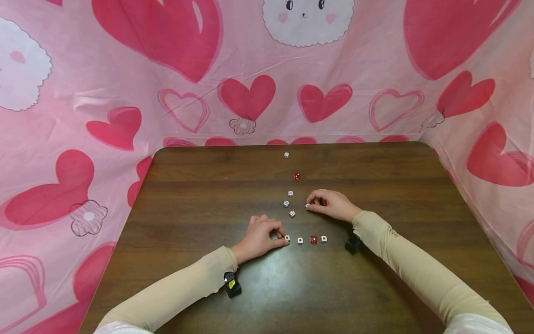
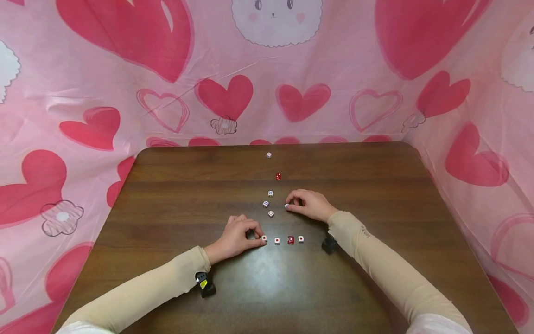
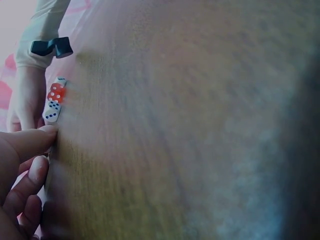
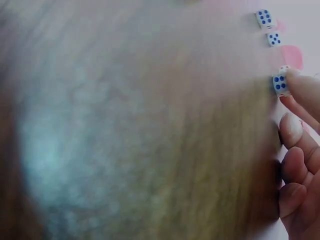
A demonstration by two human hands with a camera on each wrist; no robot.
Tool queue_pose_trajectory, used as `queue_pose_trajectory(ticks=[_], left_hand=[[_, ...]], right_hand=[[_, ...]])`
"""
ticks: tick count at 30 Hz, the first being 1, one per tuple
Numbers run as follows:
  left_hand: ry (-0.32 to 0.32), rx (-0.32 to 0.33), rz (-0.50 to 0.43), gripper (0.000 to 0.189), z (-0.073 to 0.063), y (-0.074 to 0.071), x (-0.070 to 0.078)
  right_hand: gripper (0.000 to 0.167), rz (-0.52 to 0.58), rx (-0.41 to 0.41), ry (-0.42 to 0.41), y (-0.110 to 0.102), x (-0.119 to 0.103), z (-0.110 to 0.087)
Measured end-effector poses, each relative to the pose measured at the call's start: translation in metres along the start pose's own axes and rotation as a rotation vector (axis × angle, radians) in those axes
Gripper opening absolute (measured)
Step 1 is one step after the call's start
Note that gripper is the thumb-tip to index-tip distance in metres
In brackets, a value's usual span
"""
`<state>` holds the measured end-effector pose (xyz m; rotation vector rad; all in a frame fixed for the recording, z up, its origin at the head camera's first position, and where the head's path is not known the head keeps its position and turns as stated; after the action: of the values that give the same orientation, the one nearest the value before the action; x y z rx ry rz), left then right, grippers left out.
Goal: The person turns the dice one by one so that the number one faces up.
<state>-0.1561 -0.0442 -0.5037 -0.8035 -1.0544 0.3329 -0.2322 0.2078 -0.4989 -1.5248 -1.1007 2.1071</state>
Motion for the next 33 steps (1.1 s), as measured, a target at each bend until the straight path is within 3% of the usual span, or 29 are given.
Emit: queue_pose_trajectory(ticks=[9, 16, 21, 27, 33], left_hand=[[-0.01, 0.004, -0.003, 0.018, -0.001, 0.0, -0.001], [-0.025, -0.003, -0.012, 0.018, 0.0, -0.001, -0.001], [-0.017, -0.012, 0.001, 0.017, 0.0, 0.0, 0.001], [-0.021, -0.018, 0.014, 0.017, -0.001, 0.001, 0.002], [-0.014, -0.02, 0.016, 0.017, -0.002, 0.001, 0.003]], right_hand=[[0.025, -0.01, -0.013, -0.001, 0.001, -0.003, 0.002], [0.011, -0.01, 0.003, -0.005, 0.001, -0.002, 0.001], [0.008, 0.002, -0.045, -0.024, -0.001, -0.003, -0.001], [0.008, -0.03, -0.106, -0.109, -0.007, -0.009, -0.012], [0.008, -0.039, -0.096, -0.096, -0.011, -0.004, -0.031]])
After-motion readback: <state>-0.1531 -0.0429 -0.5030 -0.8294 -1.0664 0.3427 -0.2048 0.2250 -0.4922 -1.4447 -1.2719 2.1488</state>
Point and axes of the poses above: each hand's wrist, its own z-axis towards the middle knuckle, its own y-axis out of the palm, x = y × z, the point moved 4 cm from there along z, towards the middle knuckle, and after that the axes turned 12 degrees about x, right-handed, at the moved point
